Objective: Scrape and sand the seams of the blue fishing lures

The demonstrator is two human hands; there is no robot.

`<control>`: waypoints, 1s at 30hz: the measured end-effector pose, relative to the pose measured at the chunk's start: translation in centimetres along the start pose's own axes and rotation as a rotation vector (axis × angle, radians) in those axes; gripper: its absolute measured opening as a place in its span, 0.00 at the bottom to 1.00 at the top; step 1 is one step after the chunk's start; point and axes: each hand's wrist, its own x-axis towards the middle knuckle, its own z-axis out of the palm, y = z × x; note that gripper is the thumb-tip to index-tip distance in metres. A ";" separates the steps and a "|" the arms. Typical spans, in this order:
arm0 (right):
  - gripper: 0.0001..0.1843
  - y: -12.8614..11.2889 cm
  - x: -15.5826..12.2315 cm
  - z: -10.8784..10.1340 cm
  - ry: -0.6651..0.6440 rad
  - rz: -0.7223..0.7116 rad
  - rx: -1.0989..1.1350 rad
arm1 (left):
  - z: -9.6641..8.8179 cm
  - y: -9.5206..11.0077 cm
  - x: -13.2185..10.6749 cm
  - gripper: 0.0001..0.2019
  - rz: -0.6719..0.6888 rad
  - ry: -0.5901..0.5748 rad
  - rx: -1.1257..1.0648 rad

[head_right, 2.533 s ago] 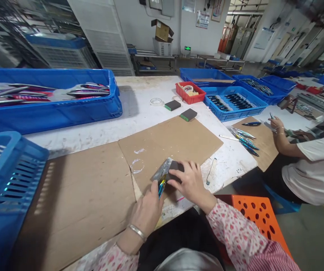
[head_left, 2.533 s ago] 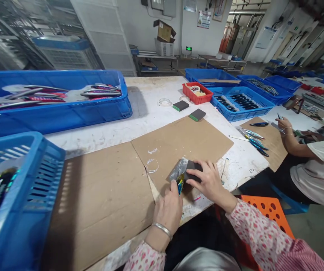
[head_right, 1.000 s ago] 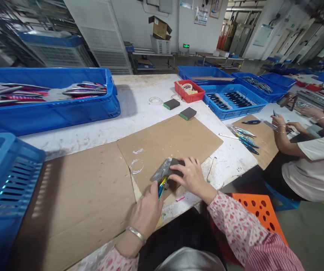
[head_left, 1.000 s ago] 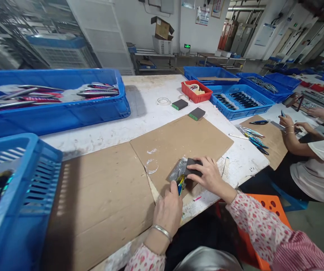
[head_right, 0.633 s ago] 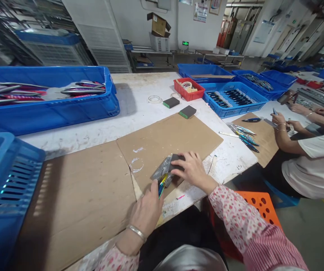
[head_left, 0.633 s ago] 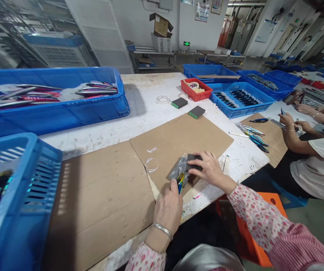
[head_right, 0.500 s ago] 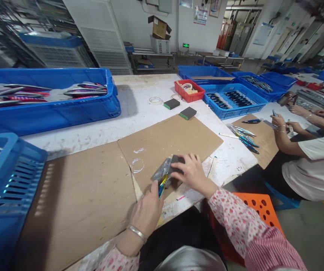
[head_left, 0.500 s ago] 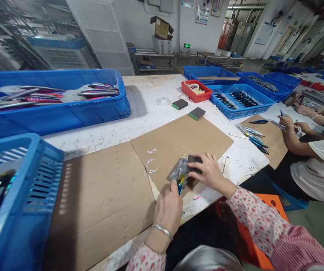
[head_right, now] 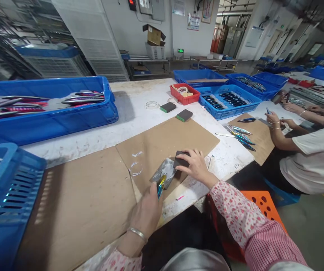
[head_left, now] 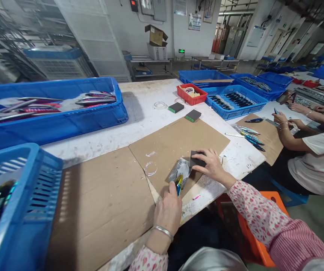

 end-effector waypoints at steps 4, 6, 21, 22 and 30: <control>0.24 -0.4 -0.1 0.0 -0.079 -0.095 0.146 | 0.1 -0.3 0.1 0.18 0.018 -0.004 0.007; 0.27 -0.8 -0.3 -0.3 -0.170 -0.203 0.208 | -0.3 -0.4 0.2 0.19 0.022 -0.032 0.029; 0.27 0.2 -1.0 -1.4 -0.267 -0.429 0.327 | -0.4 -1.6 0.8 0.20 0.094 -0.086 0.010; 0.27 0.4 -0.9 -1.4 -0.260 -0.425 0.327 | -0.5 -1.6 0.8 0.20 0.095 -0.085 0.012; 0.25 0.0 -0.9 -1.4 -0.428 -0.492 0.508 | -1.6 -1.8 0.8 0.19 0.087 -0.144 -0.016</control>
